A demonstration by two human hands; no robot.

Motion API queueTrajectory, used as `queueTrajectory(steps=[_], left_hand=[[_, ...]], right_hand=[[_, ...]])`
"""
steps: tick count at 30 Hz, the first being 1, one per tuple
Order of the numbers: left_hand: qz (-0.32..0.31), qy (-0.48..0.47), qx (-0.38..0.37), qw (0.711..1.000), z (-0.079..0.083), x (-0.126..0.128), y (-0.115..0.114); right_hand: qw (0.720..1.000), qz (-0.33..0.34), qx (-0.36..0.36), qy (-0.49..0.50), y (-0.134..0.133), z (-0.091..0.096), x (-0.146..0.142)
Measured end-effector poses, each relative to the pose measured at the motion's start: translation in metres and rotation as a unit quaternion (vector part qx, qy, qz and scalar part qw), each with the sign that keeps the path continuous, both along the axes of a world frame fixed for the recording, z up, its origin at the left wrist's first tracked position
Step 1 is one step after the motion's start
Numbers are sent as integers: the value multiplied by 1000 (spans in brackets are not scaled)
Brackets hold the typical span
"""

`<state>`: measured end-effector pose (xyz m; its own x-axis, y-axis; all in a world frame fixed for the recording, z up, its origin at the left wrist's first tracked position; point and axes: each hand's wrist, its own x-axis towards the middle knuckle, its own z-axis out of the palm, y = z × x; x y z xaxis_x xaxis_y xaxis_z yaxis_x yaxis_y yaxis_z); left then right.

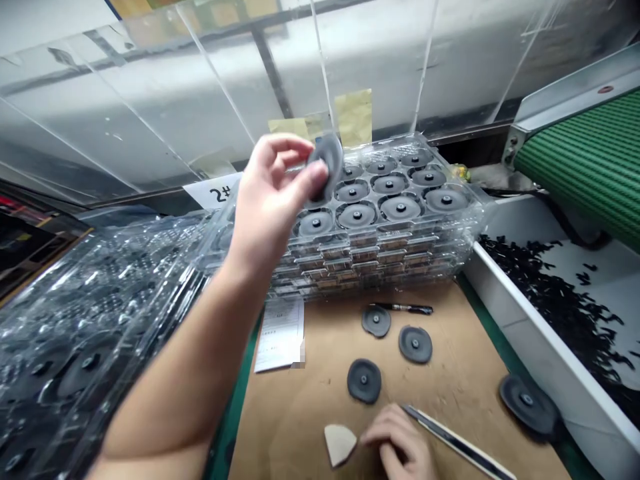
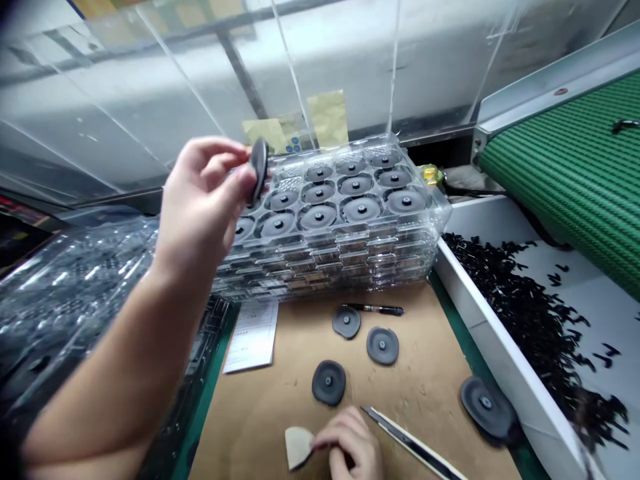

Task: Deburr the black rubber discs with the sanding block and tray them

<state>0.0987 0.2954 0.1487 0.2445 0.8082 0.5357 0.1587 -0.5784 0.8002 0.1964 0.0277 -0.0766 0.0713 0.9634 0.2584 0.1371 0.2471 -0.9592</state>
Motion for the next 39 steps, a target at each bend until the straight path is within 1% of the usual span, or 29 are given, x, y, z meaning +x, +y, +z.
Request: queueTrajectory(steps=[1,3,4,5,6,8,9,10,12,14,16,18,20,23,26,28,30,32,34,37,39], left_hand=[[-21,-27,-23,999,-10,-2,-39],[-53,-45,-93,993,-39,-9,-112],[-56,-35,-143,988,-57,-12,-143],[-46,-20,-186,981,-75,-17,-171],[-30,2,-212,977,-92,-22,-193],[17,34,-241,970,-118,-32,-228],[36,39,-256,965,-127,-37,-241],[49,36,-275,959,-132,-42,-252],[57,0,-335,941,-134,-53,-269],[40,-70,-397,914,-130,-64,-282],[16,-147,-436,888,-127,-76,-292],[-9,-194,-465,864,-128,-89,-297],[-47,-214,-511,831,-132,-101,-300],[-160,-231,-569,773,-135,-114,-303],[-285,-235,-593,715,-129,-118,-300],[-350,-231,-617,666,-123,-119,-294],[-391,-227,-642,619,-121,-118,-287],[-416,-228,-662,580,-127,-117,-282],[-429,-253,-684,533,-139,-116,-284],[-430,-324,-712,452,-162,-113,-294],[-422,-360,-723,412,-174,-112,-300]], right_hand=[[999,-23,-13,24,1,12,3],[990,-89,-54,93,1,39,6],[983,-106,-73,128,0,51,7],[978,-109,-92,153,-1,62,7],[975,-94,-114,164,-3,71,6],[974,-41,-168,149,-8,80,1],[972,-16,-194,133,-11,81,-2],[970,5,-215,117,-13,81,-5],[964,34,-240,107,-17,77,-10],[961,39,-246,123,-19,75,-14],[958,38,-248,140,-21,77,-16],[958,40,-243,145,-25,86,-17],[963,53,-227,138,-30,98,-18],[972,86,-189,107,-35,119,-22],[974,133,-168,67,-35,134,-29],[967,176,-183,36,-30,138,-33],[951,237,-197,-5,-23,139,-37],[934,299,-188,-51,-15,137,-39],[921,339,-166,-92,-8,132,-41],[914,358,-141,-130,0,122,-43],[910,363,-144,-140,2,114,-45]])
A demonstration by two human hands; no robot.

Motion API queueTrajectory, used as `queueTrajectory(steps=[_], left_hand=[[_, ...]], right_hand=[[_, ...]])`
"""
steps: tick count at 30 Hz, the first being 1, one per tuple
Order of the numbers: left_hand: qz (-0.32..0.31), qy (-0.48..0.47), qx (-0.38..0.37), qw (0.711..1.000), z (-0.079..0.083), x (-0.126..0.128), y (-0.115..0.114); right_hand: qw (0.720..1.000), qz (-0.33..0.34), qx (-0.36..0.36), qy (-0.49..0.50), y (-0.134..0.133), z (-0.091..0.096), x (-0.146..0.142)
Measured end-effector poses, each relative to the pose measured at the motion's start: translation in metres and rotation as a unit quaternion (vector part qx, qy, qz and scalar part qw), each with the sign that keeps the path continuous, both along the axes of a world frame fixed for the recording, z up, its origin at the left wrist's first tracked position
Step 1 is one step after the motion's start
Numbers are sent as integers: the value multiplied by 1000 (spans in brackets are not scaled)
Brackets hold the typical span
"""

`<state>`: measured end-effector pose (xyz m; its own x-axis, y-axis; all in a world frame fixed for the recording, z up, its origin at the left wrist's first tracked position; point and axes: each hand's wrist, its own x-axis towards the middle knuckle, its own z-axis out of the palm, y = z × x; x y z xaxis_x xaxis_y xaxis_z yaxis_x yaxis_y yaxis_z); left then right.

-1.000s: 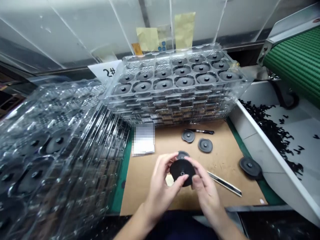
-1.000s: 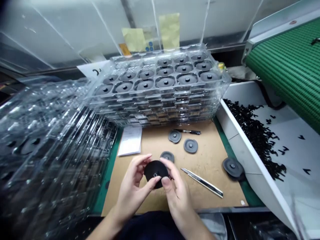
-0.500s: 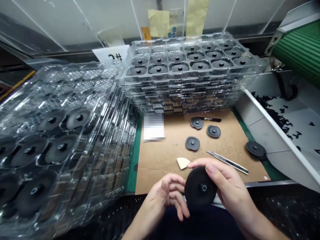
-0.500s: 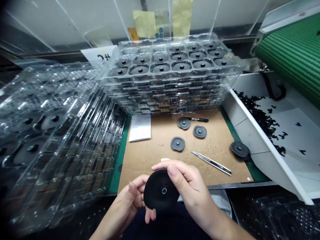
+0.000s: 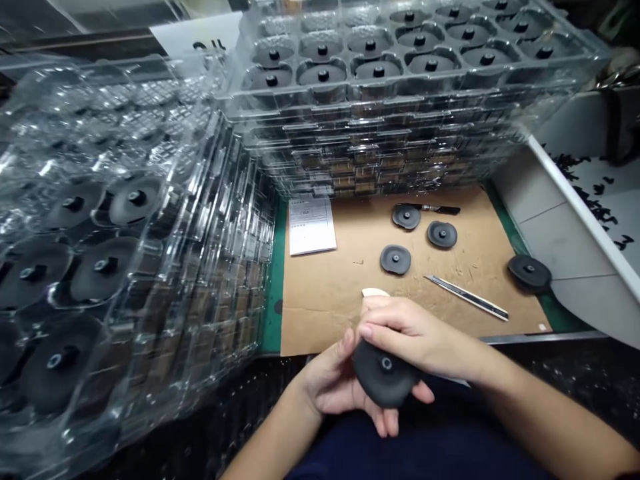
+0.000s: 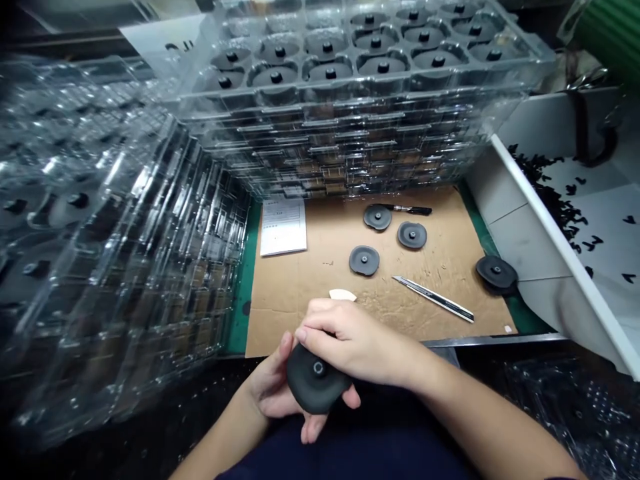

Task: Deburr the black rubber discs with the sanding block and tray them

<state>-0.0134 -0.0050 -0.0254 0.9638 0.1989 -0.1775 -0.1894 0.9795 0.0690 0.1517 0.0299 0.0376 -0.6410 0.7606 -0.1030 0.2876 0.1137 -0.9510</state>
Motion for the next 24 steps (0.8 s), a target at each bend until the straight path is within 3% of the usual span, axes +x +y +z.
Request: queueTrajectory(steps=[5,7,9,11,13,18,21,24], left_hand=[[24,2,-73,997,-16,0,-1],[41,16,-93,995,-17,0,2],[87,34,-97,991,-15,-1,4],[164,68,-86,980,-10,-3,5],[243,121,-76,959,-6,-6,6],[352,228,-71,905,-3,-12,10],[380,250,-84,887,-4,-13,15],[397,252,-105,876,-6,-14,18]], right_hand=[[998,19,18,-58,5,-19,-4],[999,-8,-7,-43,8,-26,-3],[994,-104,-36,-24,9,-35,3],[970,-237,-24,-46,7,-46,11],[951,-291,20,-105,-1,-61,19],[937,-170,135,-275,-25,-108,16],[925,-199,145,-290,-25,-121,6],[928,-213,136,-273,-21,-116,2]])
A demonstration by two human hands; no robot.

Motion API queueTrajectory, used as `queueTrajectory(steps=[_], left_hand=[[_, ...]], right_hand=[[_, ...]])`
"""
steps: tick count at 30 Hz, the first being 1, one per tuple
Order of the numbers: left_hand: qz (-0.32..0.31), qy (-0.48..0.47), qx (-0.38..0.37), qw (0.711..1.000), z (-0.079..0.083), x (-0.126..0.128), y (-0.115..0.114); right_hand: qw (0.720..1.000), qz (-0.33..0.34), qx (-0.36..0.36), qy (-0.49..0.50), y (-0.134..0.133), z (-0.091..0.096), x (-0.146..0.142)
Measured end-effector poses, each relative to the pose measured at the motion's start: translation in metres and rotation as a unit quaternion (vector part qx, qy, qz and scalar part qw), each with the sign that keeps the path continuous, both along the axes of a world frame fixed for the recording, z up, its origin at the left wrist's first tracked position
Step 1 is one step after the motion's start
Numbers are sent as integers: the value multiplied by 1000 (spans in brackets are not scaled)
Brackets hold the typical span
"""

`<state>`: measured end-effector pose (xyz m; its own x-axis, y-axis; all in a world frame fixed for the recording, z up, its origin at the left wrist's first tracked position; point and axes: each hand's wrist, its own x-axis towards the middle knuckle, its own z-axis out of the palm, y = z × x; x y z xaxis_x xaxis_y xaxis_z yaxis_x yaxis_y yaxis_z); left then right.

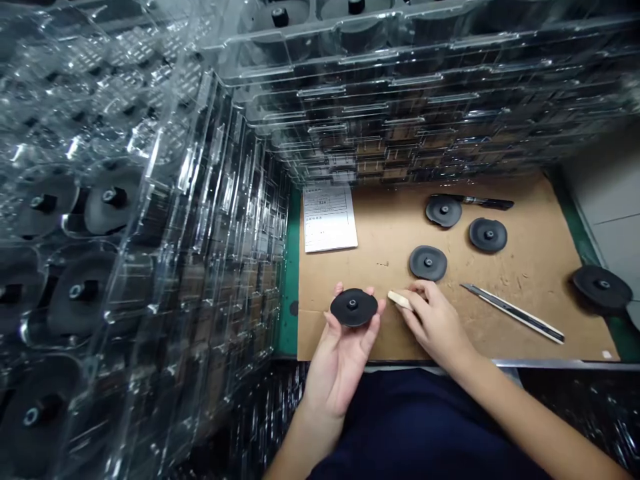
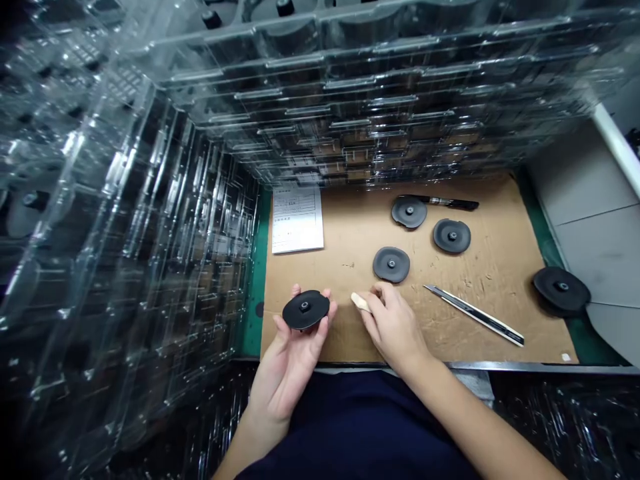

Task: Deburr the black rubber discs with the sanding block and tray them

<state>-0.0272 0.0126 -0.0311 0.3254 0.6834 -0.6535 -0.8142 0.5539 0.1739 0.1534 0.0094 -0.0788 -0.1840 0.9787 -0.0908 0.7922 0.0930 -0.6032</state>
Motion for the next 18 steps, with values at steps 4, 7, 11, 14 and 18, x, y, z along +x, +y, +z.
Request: queueTrajectory(steps=[4,7,11,14,18], left_hand=[[21,13,23,999,-1,-2,-2],[12,53,50,997,1,-3,-4],[-21,118,86,989,6,-2,-6],[-43,169,113,978,11,2,-7],[-45,219,122,967,15,5,-12]], right_hand=[[991,-53,-79,90,-9,13,5],[957,-113,-197,182,-17,23,12],[953,-141,-155,220,-3,53,8],[970,-61,10,234,14,83,-12],[976,44,45,208,21,106,-32]])
